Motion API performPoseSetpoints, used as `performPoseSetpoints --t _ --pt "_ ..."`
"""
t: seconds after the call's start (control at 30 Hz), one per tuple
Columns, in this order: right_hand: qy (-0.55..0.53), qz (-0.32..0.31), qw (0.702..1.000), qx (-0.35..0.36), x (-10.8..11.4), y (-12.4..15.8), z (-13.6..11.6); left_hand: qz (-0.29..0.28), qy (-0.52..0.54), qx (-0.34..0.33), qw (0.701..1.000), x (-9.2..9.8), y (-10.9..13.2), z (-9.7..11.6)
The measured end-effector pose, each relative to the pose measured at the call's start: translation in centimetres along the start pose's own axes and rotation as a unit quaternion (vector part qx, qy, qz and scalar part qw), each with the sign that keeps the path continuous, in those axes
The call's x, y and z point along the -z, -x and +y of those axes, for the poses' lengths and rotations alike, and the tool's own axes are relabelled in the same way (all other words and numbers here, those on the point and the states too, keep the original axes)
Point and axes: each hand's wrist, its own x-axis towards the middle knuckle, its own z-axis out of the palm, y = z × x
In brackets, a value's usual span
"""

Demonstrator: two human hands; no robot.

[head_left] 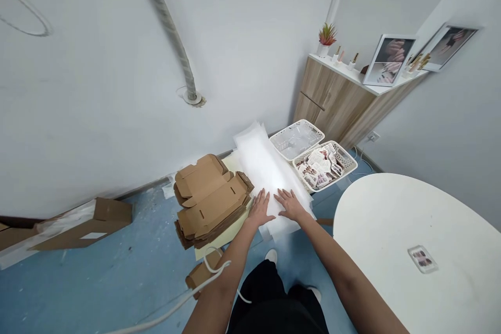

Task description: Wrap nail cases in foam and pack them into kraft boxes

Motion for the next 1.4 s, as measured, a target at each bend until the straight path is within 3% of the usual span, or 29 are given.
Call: performPoseSetpoints --t 0.17,0.43,0.67,0.83,1.07,1.2,1.3,1.4 --pt "0.005 0.032 0.999 0.016 0.5 0.0 0.8 0.020 0.033 -0.049 0.998 0.5 0.3 -1.2" --pt "-0.021 0.048 0.998 -0.020 2.5 0.5 0.0 0.021 0.100 -0.086 0.991 2.8 0.0 -1.3" --pt "-0.043 0.115 0.992 -0.015 3.6 1.9 -0.6 0.001 0.196 -0.048 0.979 5.8 -0.2 -0.2" --pt "-0.050 0.117 0.992 -0.013 4.0 2.4 -0.6 -0.005 0.244 -0.010 0.970 7.7 -0.2 0.6" --pt "-0.065 0.146 0.987 0.004 4.7 3.6 -1.4 0.017 0.250 -0.002 0.968 8.3 0.5 1.4" --pt "-0.049 0.130 0.990 0.022 4.9 3.7 -2.0 0.021 0.244 0.008 0.970 8.4 0.8 1.7" --pt "-0.054 0.114 0.992 -0.014 5.4 3.0 -1.9 0.004 0.261 0.003 0.965 8.9 1.0 2.1" --pt "-0.091 0.143 0.984 -0.054 6.9 2.9 -0.7 -0.020 0.288 -0.020 0.957 9.4 0.6 2.8"
